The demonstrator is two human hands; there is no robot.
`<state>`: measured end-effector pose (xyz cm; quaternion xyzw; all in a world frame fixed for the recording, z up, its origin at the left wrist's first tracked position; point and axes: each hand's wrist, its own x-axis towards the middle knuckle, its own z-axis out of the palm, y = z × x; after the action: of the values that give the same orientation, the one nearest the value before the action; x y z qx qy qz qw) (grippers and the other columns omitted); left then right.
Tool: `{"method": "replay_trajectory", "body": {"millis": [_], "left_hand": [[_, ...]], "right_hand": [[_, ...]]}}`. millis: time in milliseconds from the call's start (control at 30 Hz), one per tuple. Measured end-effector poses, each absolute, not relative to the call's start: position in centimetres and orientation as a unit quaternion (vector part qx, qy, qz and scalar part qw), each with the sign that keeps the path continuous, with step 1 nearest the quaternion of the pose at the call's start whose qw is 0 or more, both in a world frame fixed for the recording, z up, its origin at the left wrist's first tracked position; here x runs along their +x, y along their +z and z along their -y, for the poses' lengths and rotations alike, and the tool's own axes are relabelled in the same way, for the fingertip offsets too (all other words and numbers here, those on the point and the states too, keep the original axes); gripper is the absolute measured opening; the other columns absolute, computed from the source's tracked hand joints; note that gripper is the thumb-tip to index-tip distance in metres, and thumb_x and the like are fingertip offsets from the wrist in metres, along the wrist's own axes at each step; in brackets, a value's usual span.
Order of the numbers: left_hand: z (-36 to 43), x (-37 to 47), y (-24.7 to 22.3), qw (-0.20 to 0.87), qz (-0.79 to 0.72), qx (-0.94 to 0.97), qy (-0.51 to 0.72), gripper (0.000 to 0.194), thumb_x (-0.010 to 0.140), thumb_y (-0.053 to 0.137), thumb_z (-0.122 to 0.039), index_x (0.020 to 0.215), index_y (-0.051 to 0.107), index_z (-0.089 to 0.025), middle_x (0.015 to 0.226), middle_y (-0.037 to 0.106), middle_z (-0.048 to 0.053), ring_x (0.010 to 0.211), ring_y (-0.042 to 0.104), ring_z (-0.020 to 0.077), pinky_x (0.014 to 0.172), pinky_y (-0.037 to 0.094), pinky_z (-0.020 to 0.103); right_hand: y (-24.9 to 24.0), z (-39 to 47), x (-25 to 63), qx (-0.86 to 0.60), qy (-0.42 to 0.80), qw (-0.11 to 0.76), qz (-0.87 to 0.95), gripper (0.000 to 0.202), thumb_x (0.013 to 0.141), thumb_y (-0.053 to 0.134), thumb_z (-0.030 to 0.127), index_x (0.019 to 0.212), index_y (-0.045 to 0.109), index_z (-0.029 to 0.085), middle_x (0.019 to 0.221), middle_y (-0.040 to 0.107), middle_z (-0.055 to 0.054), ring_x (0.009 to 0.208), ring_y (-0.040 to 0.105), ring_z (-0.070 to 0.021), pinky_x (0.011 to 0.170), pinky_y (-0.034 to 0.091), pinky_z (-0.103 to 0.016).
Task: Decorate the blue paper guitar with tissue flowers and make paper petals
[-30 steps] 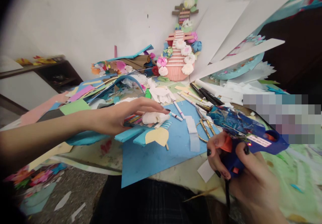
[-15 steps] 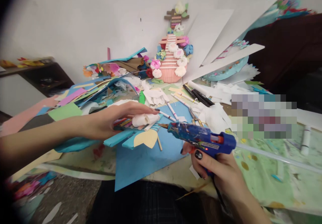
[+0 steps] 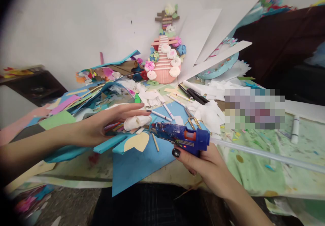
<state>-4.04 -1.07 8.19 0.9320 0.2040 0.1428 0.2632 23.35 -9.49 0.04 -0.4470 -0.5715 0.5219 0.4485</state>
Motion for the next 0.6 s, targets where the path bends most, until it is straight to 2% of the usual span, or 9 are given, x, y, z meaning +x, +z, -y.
{"method": "replay_trajectory", "body": {"millis": [133,267,500,600], "left_hand": [[0.97,-4.14,8.32,0.221,-0.208,0.944,0.130,0.071,0.083,0.058,-0.021,0.143,0.022,-0.031,0.144,0.040,0.007,0.134,0.035,0.0246,0.109,0.031,0.042],[0.94,-4.19,8.42,0.202,-0.222,0.947,0.116,0.064,0.082,0.058,-0.019,0.139,0.033,-0.030,0.144,0.040,0.006,0.131,0.039,0.0247,0.105,0.037,0.038],[0.73,-4.35,8.12,0.211,-0.197,0.949,0.127,0.061,0.080,0.058,-0.015,0.135,0.036,-0.030,0.144,0.040,0.007,0.130,0.041,0.0238,0.103,0.039,0.040],[0.65,-4.35,8.08,0.211,-0.189,0.950,0.130,0.058,0.080,0.059,-0.014,0.133,0.038,-0.027,0.145,0.039,0.009,0.130,0.040,0.0237,0.103,0.039,0.040]], "right_hand": [[-0.12,9.59,23.30,-0.456,0.525,0.452,0.559,0.036,0.076,0.063,0.050,0.073,0.058,0.015,0.051,0.040,0.004,0.046,0.035,-0.0067,0.042,0.025,-0.022],[0.05,9.75,23.17,-0.464,0.520,0.455,0.555,0.034,0.075,0.065,0.048,0.077,0.060,0.015,0.051,0.042,0.004,0.046,0.036,-0.0068,0.042,0.025,-0.021],[0.37,9.96,22.79,-0.467,0.493,0.482,0.554,0.036,0.073,0.068,0.042,0.097,0.063,0.017,0.049,0.044,0.005,0.043,0.037,-0.0075,0.039,0.027,-0.021],[0.29,9.81,22.83,-0.462,0.490,0.480,0.562,0.035,0.075,0.067,0.041,0.100,0.063,0.017,0.048,0.044,0.005,0.043,0.037,-0.0077,0.038,0.027,-0.020]]}}
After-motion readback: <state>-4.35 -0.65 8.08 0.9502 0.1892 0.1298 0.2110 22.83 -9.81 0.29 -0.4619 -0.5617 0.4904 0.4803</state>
